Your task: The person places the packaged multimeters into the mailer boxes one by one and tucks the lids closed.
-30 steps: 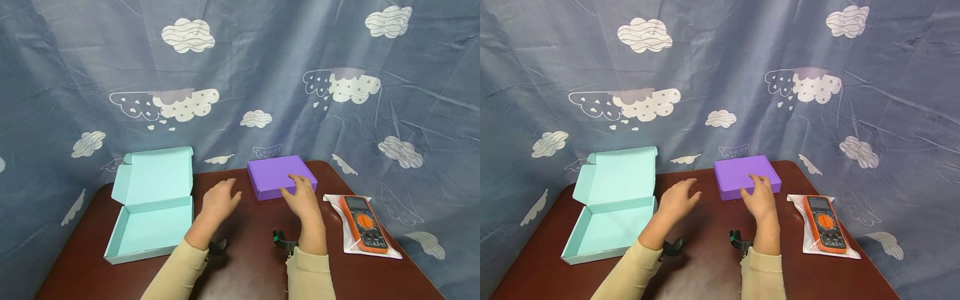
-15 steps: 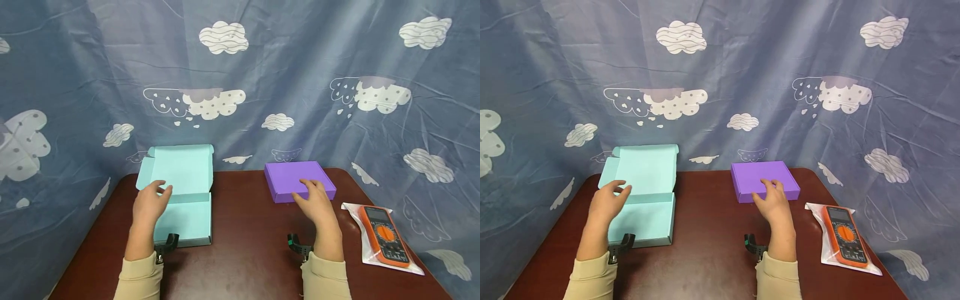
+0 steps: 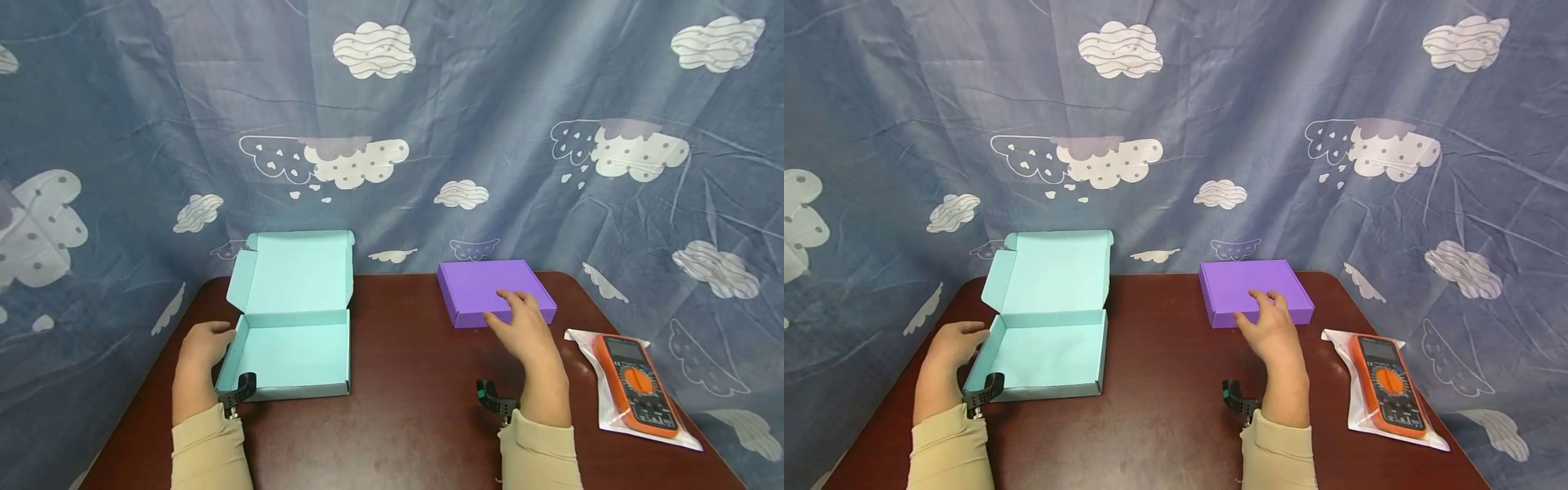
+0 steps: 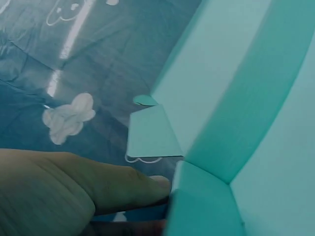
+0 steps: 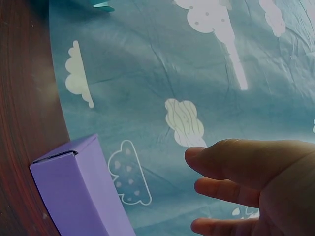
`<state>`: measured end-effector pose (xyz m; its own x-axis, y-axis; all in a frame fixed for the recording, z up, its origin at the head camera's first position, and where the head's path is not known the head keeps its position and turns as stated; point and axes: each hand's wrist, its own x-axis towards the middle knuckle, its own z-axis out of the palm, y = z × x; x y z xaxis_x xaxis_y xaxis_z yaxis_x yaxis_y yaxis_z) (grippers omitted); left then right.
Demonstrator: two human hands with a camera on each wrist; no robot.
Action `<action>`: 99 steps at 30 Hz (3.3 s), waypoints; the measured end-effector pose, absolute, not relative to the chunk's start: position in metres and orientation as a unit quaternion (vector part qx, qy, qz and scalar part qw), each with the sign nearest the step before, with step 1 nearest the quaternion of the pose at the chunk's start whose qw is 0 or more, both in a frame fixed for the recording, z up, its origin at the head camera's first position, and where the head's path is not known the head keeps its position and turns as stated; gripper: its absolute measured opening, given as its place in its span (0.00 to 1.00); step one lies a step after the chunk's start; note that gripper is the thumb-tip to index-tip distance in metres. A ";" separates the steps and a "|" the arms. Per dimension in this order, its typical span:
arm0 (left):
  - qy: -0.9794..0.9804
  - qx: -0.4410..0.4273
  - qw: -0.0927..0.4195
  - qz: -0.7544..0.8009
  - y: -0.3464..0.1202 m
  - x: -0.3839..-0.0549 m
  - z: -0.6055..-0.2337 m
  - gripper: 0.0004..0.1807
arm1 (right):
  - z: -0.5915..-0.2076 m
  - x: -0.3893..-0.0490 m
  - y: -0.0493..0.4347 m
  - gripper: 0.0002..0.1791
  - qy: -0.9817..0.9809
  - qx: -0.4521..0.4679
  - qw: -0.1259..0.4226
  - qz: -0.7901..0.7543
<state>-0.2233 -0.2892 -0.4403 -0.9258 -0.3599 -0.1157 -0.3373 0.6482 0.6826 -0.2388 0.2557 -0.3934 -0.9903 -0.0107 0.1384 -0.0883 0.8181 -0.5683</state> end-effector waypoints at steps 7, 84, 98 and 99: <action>-0.888 0.191 -0.003 -0.418 -0.285 -0.227 -0.450 0.25 | -0.393 -0.238 0.256 0.35 -0.951 0.024 0.066 0.302; -0.909 -0.015 -0.076 -0.409 -0.170 -0.258 -0.443 0.13 | -0.394 -0.237 0.258 0.35 -0.957 0.044 0.038 0.286; -0.909 -0.050 -0.071 -0.408 -0.140 -0.259 -0.444 0.17 | -0.394 -0.238 0.258 0.38 -0.960 0.037 0.004 0.278; -0.909 -0.052 -0.071 -0.408 -0.138 -0.258 -0.444 0.17 | -0.394 -0.238 0.258 0.38 -0.960 0.037 0.003 0.278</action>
